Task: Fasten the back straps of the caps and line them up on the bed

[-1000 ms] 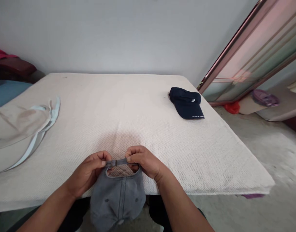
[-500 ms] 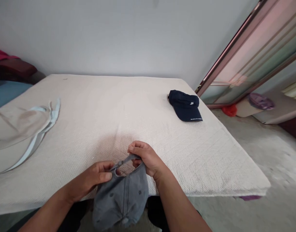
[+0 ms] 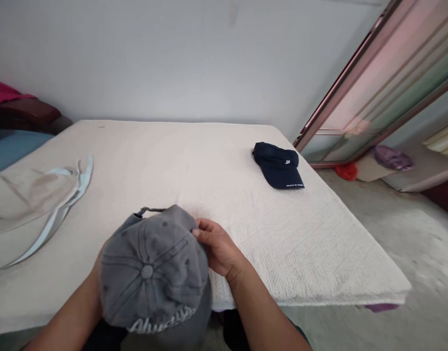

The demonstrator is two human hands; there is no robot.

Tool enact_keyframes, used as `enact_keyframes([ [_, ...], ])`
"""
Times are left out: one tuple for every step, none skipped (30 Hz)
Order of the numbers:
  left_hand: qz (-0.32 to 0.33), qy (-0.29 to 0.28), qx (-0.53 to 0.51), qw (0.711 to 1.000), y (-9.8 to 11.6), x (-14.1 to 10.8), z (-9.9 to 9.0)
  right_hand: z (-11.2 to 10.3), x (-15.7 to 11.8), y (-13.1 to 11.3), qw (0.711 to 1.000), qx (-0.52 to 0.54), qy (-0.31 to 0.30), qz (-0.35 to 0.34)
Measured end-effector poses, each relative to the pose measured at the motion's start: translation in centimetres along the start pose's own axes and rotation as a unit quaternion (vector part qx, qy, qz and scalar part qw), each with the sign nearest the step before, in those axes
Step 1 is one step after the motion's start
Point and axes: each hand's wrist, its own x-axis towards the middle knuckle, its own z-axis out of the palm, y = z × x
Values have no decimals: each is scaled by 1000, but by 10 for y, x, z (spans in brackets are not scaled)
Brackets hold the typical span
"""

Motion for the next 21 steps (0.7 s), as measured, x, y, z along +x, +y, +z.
enact_keyframes([
  [-23,-31,0,999,-7,-3,-1,-1,2,-3,999,18,24,-31],
  [-46,-66,-1,997,-13,-7,-2,-2,3,-5,997,32,46,-56],
  [-65,-104,3,992,-20,-11,-3,-2,4,-7,994,41,65,-76],
  [-77,-141,13,987,-26,-15,-5,-2,6,-9,992,45,80,-89],
  [-88,-168,28,982,-30,-18,-6,-2,7,-10,990,45,92,-96],
  [-100,-179,42,978,-33,-20,-7,-2,7,-10,989,41,100,-97],
  [-115,-171,54,977,-34,-21,-8,-2,8,-10,989,35,106,-93],
  [-131,-146,59,979,-33,-21,-9,-2,8,-10,990,27,109,-86],
  [-146,-108,56,982,-31,-20,-9,-2,8,-10,991,20,110,-80],
  [-149,-61,43,986,-26,-18,-9,-2,8,-9,991,14,108,-73],
  [-138,-12,24,990,-20,-15,-10,-2,7,-9,992,8,103,-65],
  [-111,37,0,993,-12,-12,-10,-2,6,-9,994,0,97,-55],
  [-71,80,-24,994,-4,-9,-11,-2,4,-8,995,-12,93,-46],
  [-21,113,-48,992,4,-5,-12,-2,2,-7,995,-30,90,-33],
  [31,136,-70,988,12,-1,-14,-2,0,-6,995,-48,83,-14],
  [78,150,-87,982,19,2,-15,-2,-2,-4,996,-62,67,7],
  [117,156,-101,976,26,5,-17,-2,-4,-2,996,-69,43,28],
  [147,157,-111,970,31,8,-18,-2,-6,-1,997,-67,12,47],
  [169,158,-119,966,35,10,-19,-2,-7,1,996,-58,-21,61],
  [183,158,-121,963,37,13,-20,-3,-8,1,995,-44,-48,69],
  [189,160,-120,961,39,14,-19,-4,-8,1,995,-33,-64,70],
])
